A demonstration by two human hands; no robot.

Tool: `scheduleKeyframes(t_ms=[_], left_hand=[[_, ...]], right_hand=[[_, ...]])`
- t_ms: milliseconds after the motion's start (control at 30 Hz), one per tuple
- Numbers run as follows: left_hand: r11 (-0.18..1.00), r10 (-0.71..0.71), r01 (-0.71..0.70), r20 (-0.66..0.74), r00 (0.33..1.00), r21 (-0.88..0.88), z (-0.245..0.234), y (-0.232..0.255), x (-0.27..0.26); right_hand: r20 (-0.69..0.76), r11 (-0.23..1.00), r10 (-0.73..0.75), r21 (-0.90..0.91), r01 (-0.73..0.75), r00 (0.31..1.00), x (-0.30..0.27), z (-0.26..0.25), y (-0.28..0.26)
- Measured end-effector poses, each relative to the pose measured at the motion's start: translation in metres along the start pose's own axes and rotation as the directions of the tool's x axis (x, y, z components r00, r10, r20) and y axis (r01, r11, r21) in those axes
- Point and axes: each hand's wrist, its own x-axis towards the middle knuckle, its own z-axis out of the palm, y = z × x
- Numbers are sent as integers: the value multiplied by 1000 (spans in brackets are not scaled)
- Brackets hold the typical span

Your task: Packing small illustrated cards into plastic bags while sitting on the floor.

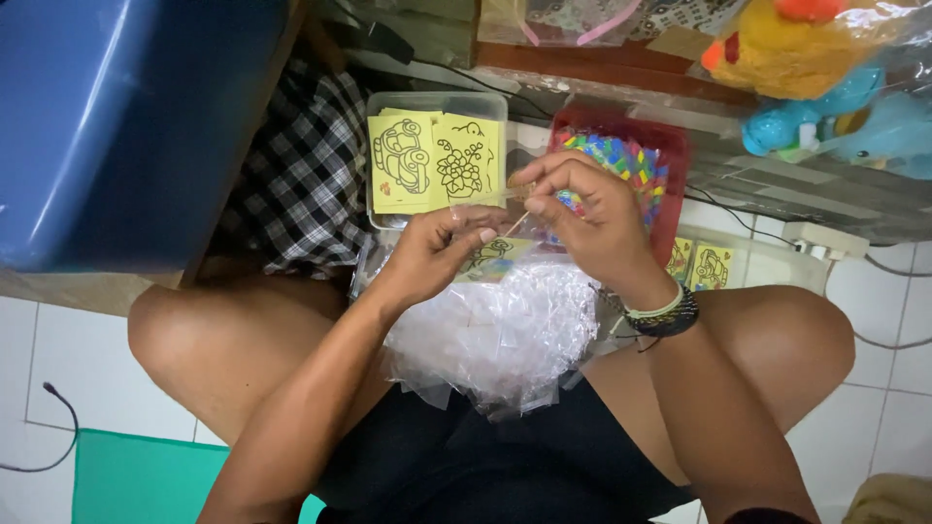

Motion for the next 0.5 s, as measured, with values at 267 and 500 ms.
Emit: scheduleKeyframes(t_ms=[267,500], left_hand=[[1000,-18,18,-11,1000,-11,3,7,-3],[997,18,-23,-62,998,-72,-1,15,0]], right_hand=[[38,991,125,-58,-123,991,-7,23,-7],[-39,920,311,261,-291,950,-5,23,-4]])
